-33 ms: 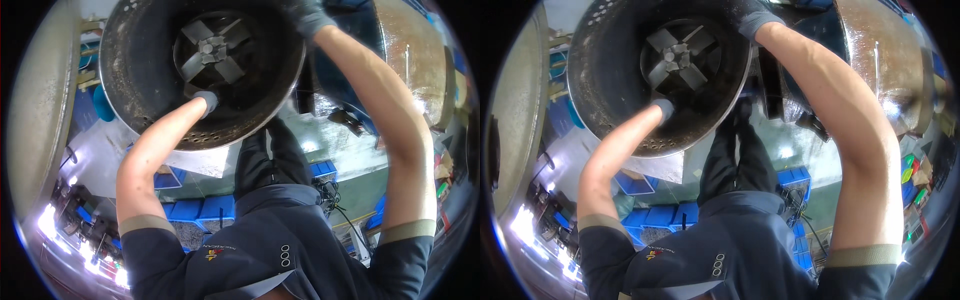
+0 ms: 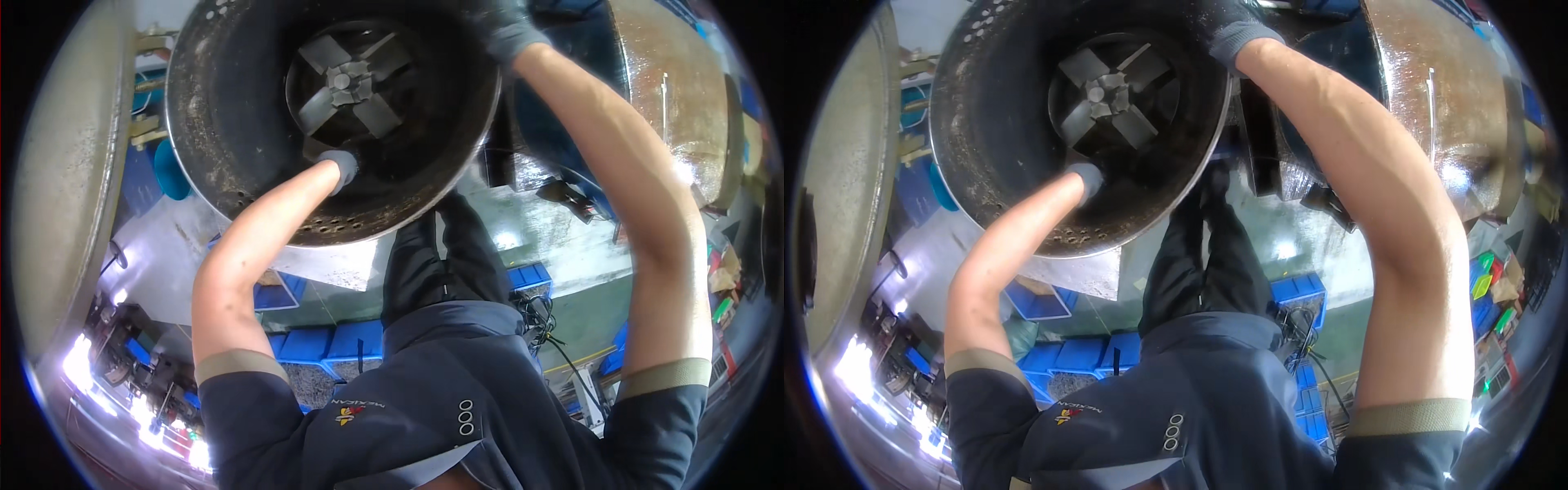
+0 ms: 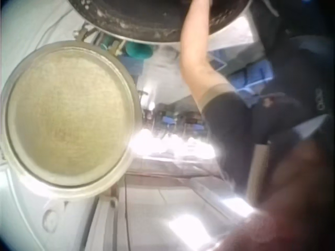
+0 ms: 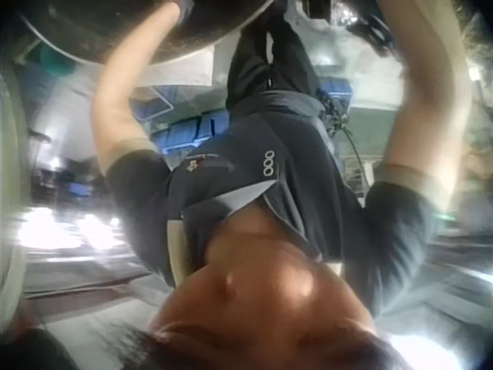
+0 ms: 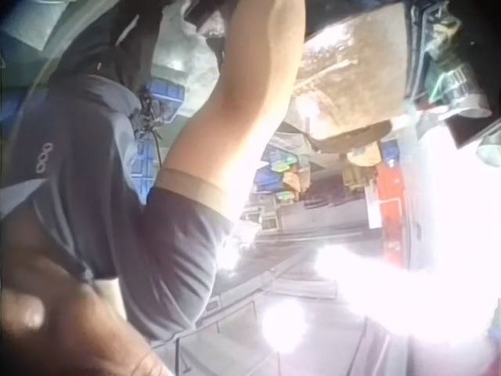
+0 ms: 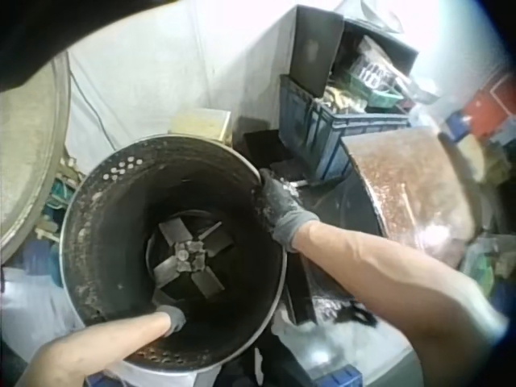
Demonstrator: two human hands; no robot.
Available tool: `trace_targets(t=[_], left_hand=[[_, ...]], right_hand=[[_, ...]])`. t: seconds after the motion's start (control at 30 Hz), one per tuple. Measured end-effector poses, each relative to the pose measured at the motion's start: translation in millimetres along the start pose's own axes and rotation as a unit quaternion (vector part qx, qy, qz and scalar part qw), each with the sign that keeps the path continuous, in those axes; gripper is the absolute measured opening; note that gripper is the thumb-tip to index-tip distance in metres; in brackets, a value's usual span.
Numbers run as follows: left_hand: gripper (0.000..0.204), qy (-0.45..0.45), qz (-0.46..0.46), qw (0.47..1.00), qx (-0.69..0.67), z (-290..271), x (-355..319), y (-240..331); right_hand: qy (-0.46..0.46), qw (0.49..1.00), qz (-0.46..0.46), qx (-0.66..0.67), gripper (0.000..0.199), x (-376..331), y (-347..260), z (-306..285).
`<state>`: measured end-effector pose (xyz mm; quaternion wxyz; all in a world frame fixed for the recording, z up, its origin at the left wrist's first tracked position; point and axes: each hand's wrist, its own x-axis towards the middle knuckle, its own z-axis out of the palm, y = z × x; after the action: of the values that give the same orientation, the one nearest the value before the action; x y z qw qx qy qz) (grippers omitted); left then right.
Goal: Emptying material from industrial drums into bins and cleaning the internal components of the drums.
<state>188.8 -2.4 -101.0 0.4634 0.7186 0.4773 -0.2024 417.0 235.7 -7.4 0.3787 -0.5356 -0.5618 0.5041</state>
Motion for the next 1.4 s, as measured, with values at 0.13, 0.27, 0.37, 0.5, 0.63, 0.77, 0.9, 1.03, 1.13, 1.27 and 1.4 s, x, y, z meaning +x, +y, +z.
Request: trace_targets(t=[0.13, 0.27, 0.37, 0.5, 0.63, 0.77, 0.9, 1.03, 1.13, 1.27, 1.4], left_hand=[[0.048, -0.043, 0.061, 0.997, 0.015, 18, 19, -3], [0.051, 0.035, 0.056, 0.991, -0.119, 22, 8, 9], [0.050, 0.073, 0.051, 0.979, -0.182, 18, 23, 30], [0.050, 0.135, -0.006, 0.950, -0.283, 31, 21, 35], [0.049, 0.186, -0.018, 0.918, -0.350, 22, 24, 54], [0.050, 0.129, -0.021, 0.931, -0.341, 2, 40, 61], [0.047, 0.084, -0.086, 0.908, -0.402, 13, 42, 50], [0.046, 0.148, -0.042, 0.960, -0.235, 30, 49, 43], [0.047, 0.131, -0.077, 0.938, -0.313, 21, 58, 40], [0.045, 0.137, -0.022, 0.925, -0.353, -3, 30, 56], [0.043, 0.112, -0.089, 0.886, -0.440, -2, 25, 53]], right_hand=[[0.013, 0.903, -0.067, -0.424, 0.019, -2, -16, -5], [-0.008, 0.907, -0.066, -0.416, 0.015, -13, -42, -6], [0.031, 0.896, -0.057, -0.438, 0.016, -13, -35, -21], [0.003, 0.957, -0.028, -0.289, 0.020, -3, -29, 2], [0.051, 0.906, -0.175, -0.381, 0.037, -28, -65, 1], [0.031, 0.822, -0.269, -0.501, 0.043, -10, -28, -9], [-0.050, 0.862, -0.207, -0.460, 0.043, -13, -44, -2], [-0.035, 0.874, -0.206, -0.439, 0.059, -16, -56, 5], [-0.030, 0.869, -0.267, -0.416, 0.051, -7, -58, 4], [-0.117, 0.829, 0.039, -0.545, 0.047, -12, -44, -8], [-0.014, 0.813, -0.338, -0.473, 0.049, -41, -125, 18]])
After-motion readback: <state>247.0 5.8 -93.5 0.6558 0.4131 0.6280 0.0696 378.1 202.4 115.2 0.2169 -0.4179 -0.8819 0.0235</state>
